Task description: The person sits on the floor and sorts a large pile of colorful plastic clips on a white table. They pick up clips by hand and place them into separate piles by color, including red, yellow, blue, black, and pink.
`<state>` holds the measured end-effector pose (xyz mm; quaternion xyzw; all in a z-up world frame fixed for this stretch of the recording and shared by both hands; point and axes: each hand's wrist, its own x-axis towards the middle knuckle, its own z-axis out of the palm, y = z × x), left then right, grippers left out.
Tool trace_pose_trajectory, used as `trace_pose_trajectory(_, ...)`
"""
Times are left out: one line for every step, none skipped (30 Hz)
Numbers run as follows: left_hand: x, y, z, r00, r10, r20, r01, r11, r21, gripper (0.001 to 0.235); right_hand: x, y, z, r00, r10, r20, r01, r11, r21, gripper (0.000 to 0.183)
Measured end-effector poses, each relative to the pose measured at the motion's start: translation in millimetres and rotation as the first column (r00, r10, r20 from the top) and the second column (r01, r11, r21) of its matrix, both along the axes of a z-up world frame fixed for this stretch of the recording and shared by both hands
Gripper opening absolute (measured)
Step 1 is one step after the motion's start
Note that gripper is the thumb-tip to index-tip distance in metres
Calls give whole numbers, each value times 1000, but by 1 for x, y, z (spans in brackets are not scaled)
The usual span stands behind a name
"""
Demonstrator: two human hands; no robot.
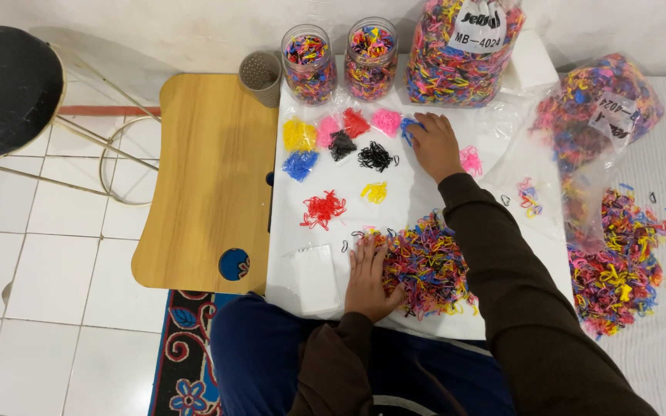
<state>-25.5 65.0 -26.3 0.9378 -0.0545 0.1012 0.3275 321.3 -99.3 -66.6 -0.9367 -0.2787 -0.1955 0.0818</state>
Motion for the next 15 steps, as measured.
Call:
trace_pose_trajectory(0,0,0,1000,0,0,0,1000,1,92,-5,3,8,1000,0,0,0,1000,1,27)
trace_pose_trajectory(-1,0,0,1000,2,-2,-2,1000,6,92,-10,6,16,999,19,-43,-20,999,-35,29)
trace_pose_trajectory(-1,0,1,1000,3,-4,-3,1000,11,91,-15,9,24,996,36,-88,-42,997,-70,31)
trace_pose_trajectory(-1,0,0,1000,2,-4,-2,1000,11,91,-10,8,15,996,35,-87,-41,997,-69,31)
trace_pose_trajectory(0,0,-1,1000,3,-5,-3,1000,9,91,-6,6,7,998,-2,-67,-3,997,-77,27)
trace_pose_trajectory(-1,0,-1,1000,2,-5,-2,1000,5,91,-2,4,-2,998,-39,-47,35,996,-85,24)
trace_pose_trajectory(-1,0,-2,1000,1,-5,-1,1000,6,91,-4,4,3,998,-41,-47,37,996,-84,24)
trace_pose_trajectory(-1,0,-2,1000,4,-10,-4,1000,3,91,-7,3,8,1000,3,1,-3,1000,-8,23)
trace_pose_trajectory(-1,-1,-3,1000,7,-14,-7,1000,0,92,-9,2,13,998,43,52,-46,997,66,22)
trace_pose_trajectory(0,0,-3,1000,1,-16,-1,1000,-2,92,-17,2,24,998,37,49,-40,997,64,22)
trace_pose_trajectory(0,0,-4,1000,7,-17,-7,1000,-10,92,-26,1,35,996,84,15,-85,975,204,23)
trace_pose_trajectory(-1,-1,-5,1000,7,-19,-8,1000,-18,92,-36,-1,45,991,130,-13,-118,933,340,24)
trace_pose_trajectory(2,0,-5,1000,-4,-22,3,1000,-21,92,-46,-6,51,993,118,-17,-106,935,338,24)
trace_pose_trajectory(1,0,-5,1000,-4,-20,3,1000,-19,94,-57,-11,56,991,116,-73,-77,912,402,26)
trace_pose_trajectory(1,0,-4,1000,-4,-17,3,1000,-18,96,-69,-16,62,985,117,-128,-45,885,463,29)
